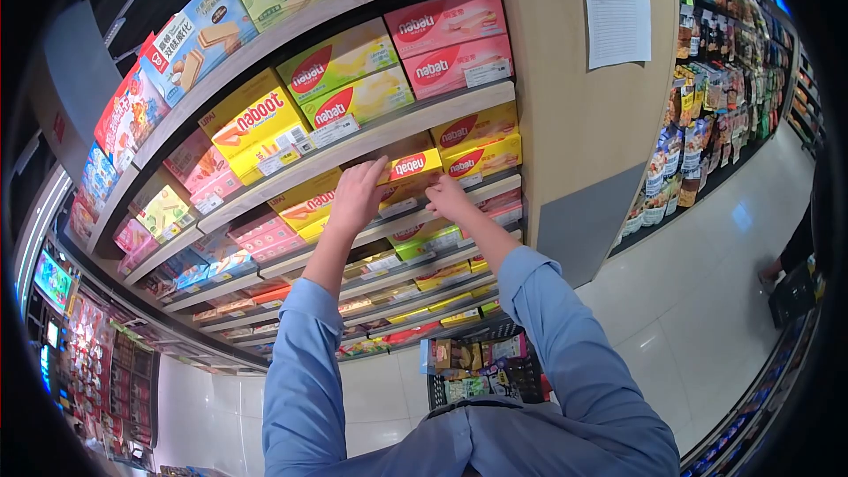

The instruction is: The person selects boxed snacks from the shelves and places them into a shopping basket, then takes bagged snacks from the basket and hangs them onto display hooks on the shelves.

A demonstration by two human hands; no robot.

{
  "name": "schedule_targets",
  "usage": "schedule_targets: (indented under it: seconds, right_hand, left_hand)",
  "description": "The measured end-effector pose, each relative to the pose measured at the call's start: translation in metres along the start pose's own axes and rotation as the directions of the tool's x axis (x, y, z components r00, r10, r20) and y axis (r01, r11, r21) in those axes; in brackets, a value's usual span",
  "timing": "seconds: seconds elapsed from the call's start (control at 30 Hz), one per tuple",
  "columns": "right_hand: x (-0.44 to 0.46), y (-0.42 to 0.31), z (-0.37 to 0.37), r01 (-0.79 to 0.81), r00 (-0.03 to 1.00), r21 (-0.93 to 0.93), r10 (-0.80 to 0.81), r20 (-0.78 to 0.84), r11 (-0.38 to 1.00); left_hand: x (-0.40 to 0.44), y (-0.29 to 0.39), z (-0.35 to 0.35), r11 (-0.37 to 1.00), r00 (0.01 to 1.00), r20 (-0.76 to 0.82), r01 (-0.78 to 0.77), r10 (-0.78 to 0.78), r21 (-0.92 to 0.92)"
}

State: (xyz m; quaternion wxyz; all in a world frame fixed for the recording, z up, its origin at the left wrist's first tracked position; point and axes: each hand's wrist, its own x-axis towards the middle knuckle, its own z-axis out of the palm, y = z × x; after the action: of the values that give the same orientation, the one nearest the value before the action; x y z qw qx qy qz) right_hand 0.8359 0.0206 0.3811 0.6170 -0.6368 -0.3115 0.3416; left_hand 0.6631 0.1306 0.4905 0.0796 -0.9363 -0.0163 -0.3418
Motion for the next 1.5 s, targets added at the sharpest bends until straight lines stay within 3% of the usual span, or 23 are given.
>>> schedule_targets:
  seconds: [0.1, 0.2, 0.27, 0.33, 0.4, 0.47, 0.53, 0.63, 0.73, 0.77, 0.87, 0.97, 1.07, 1.2, 1.33, 1.43, 1.5]
  right_hand:
    - [-0.017, 0.0, -0.003, 0.041, 0.999, 0.032, -0.042, 0.022, 0.999]
    - [-0.054, 0.02, -0.004, 0.325, 0.93, 0.03, -0.314, -0.189, 0.945]
    - [-0.103, 0.034, -0.014, 0.444, 0.895, 0.207, -0.44, -0.07, 0.872]
    - [-0.151, 0.054, -0.029, 0.381, 0.922, 0.006, -0.381, 0.072, 0.924]
    - [-0.196, 0.081, -0.04, 0.143, 0.963, 0.021, -0.144, 0.229, 0.99]
    - [-0.236, 0.128, -0.044, -0.153, 0.949, 0.292, 0.058, 0.311, 0.944]
    - [-0.278, 0.139, -0.036, -0.15, 0.975, 0.431, 0.061, 0.214, 0.89]
    - [-0.308, 0.166, -0.038, -0.163, 0.985, 0.604, 0.095, 0.143, 0.78]
    - [-0.331, 0.166, -0.043, -0.192, 0.979, 0.71, 0.186, 0.087, 0.677]
    - [-0.333, 0.163, -0.045, -0.201, 0.975, 0.745, 0.2, 0.092, 0.636]
    - [-0.341, 0.157, -0.048, -0.226, 0.967, 0.805, 0.224, 0.119, 0.548]
    - [-0.349, 0.148, -0.048, -0.245, 0.962, 0.84, 0.229, 0.149, 0.484]
    - [-0.352, 0.142, -0.056, -0.268, 0.959, 0.826, 0.221, 0.178, 0.496]
    - [-0.356, 0.136, -0.069, -0.279, 0.956, 0.782, 0.24, 0.17, 0.557]
    - [-0.36, 0.14, -0.072, -0.296, 0.951, 0.772, 0.251, 0.182, 0.563]
    - [-0.359, 0.155, -0.065, -0.366, 0.897, 0.556, 0.442, -0.001, 0.746]
    - [-0.362, 0.167, -0.063, -0.394, 0.882, 0.426, 0.465, -0.072, 0.814]
  left_hand:
    - [-0.012, 0.014, -0.008, 1.0, 0.998, -0.061, -0.023, 0.022, -0.009]
    - [-0.035, 0.05, -0.033, 0.991, 0.999, -0.047, 0.006, -0.013, -0.13]
    - [-0.058, 0.073, -0.048, 0.959, 0.998, 0.046, 0.055, -0.044, -0.278]
    - [-0.088, 0.1, -0.057, 0.899, 0.979, 0.172, 0.173, -0.111, -0.403]
    - [-0.118, 0.12, -0.053, 0.846, 0.947, 0.295, 0.259, -0.127, -0.467]
    - [-0.146, 0.144, -0.044, 0.776, 0.908, 0.396, 0.349, -0.14, -0.526]
    - [-0.17, 0.168, -0.031, 0.722, 0.875, 0.462, 0.412, -0.143, -0.557]
    - [-0.191, 0.193, -0.019, 0.554, 0.747, 0.649, 0.604, -0.143, -0.573]
    - [-0.213, 0.213, 0.001, 0.274, 0.685, 0.634, 0.727, -0.359, -0.63]
    - [-0.225, 0.214, 0.011, 0.259, 0.708, 0.584, 0.697, -0.398, -0.668]
    - [-0.214, 0.242, 0.011, -0.159, 0.588, 0.605, 0.634, -0.536, -0.757]
    - [-0.21, 0.252, 0.007, -0.408, 0.428, 0.754, 0.652, -0.498, -0.639]
    - [-0.215, 0.253, 0.011, -0.573, 0.391, 0.825, 0.595, -0.408, -0.564]
    - [-0.217, 0.254, 0.008, -0.634, 0.35, 0.853, 0.57, -0.389, -0.523]
    - [-0.22, 0.253, 0.003, -0.762, 0.259, 0.93, 0.536, -0.261, -0.363]
    - [-0.219, 0.26, 0.003, -0.67, 0.287, 0.891, 0.588, -0.351, -0.453]
    - [-0.232, 0.263, 0.011, -0.444, 0.358, 0.839, 0.725, -0.41, -0.526]
